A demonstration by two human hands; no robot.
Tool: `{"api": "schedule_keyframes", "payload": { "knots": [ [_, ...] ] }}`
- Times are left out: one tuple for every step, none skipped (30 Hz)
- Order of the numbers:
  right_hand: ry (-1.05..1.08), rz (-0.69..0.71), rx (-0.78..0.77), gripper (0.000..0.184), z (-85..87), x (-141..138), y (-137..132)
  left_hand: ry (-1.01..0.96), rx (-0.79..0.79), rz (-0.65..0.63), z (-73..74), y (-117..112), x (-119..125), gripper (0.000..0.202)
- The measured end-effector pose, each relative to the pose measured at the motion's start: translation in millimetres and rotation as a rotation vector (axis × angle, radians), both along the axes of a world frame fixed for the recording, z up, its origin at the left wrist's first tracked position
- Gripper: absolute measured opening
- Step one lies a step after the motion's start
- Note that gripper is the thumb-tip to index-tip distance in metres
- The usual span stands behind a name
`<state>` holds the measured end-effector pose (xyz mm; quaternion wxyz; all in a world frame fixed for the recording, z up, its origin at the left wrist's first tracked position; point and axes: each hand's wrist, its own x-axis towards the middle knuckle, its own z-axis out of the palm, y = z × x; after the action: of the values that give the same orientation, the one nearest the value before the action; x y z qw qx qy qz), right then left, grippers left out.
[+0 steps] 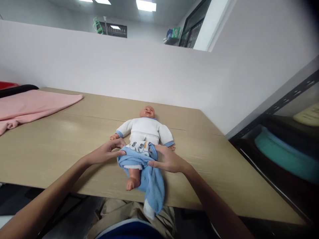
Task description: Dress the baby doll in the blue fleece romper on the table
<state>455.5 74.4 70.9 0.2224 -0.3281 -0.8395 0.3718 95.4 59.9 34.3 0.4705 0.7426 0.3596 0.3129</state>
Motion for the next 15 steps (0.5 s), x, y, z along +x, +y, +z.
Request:
{"api": "schedule_keyframes", "payload": {
  "knots": [
    [0.023,0.015,-0.047,0.056,-0.8,7.2,1.8,-0.009,-0.038,-0.017,-0.1,0.9,-1.7,0.042],
    [0.053,0.038,-0.104,0.054,-1.3,13.7,4.1,-0.012,-0.070,-0.030,-0.2,2.7,-3.1,0.042],
    [0.091,0.065,-0.164,0.052,-1.7,19.1,6.5,-0.006,-0.087,-0.035,0.2,5.5,-4.1,0.042],
    [0.128,0.096,-0.217,0.050,-2.2,23.2,8.7,0.008,-0.084,-0.029,1.4,9.3,-4.6,0.044],
    [0.159,0.127,-0.258,0.048,-2.9,26.0,10.2,0.031,-0.065,-0.023,3.9,13.8,-4.4,0.046],
    [0.172,0.157,-0.291,0.047,-3.9,27.4,10.7,0.065,-0.035,-0.022,8.0,18.8,-3.4,0.048],
    [0.172,0.181,-0.324,0.046,-5.3,27.7,10.1,0.109,-0.005,-0.025,13.8,23.9,-1.2,0.049],
    [0.155,0.202,-0.365,0.046,-7.2,27.0,8.3,0.156,0.027,-0.030,21.3,28.8,2.1,0.049],
    [0.126,0.213,-0.406,0.048,-9.3,25.6,5.4,0.203,0.056,-0.039,30.2,33.3,7.0,0.049],
    [0.088,0.215,-0.445,0.051,-11.6,23.7,1.7,0.242,0.087,-0.050,39.9,37.4,13.4,0.051],
    [0.052,0.207,-0.475,0.052,-13.7,21.6,-2.4,0.269,0.129,-0.069,49.9,41.0,21.3,0.055],
    [0.024,0.193,-0.491,0.051,-15.3,19.5,-6.5,0.291,0.174,-0.105,59.4,44.3,30.7,0.059],
    [0.015,0.181,-0.481,0.049,-16.1,17.6,-10.3,0.302,0.223,-0.162,67.8,47.5,41.2,0.064],
    [0.024,0.185,-0.450,0.047,-16.0,16.3,-13.4,0.308,0.272,-0.240,74.4,50.6,52.3,0.068],
    [0.054,0.199,-0.410,0.044,-15.1,15.6,-15.8,0.309,0.306,-0.334,78.9,53.9,63.5,0.069]
  ]
}}
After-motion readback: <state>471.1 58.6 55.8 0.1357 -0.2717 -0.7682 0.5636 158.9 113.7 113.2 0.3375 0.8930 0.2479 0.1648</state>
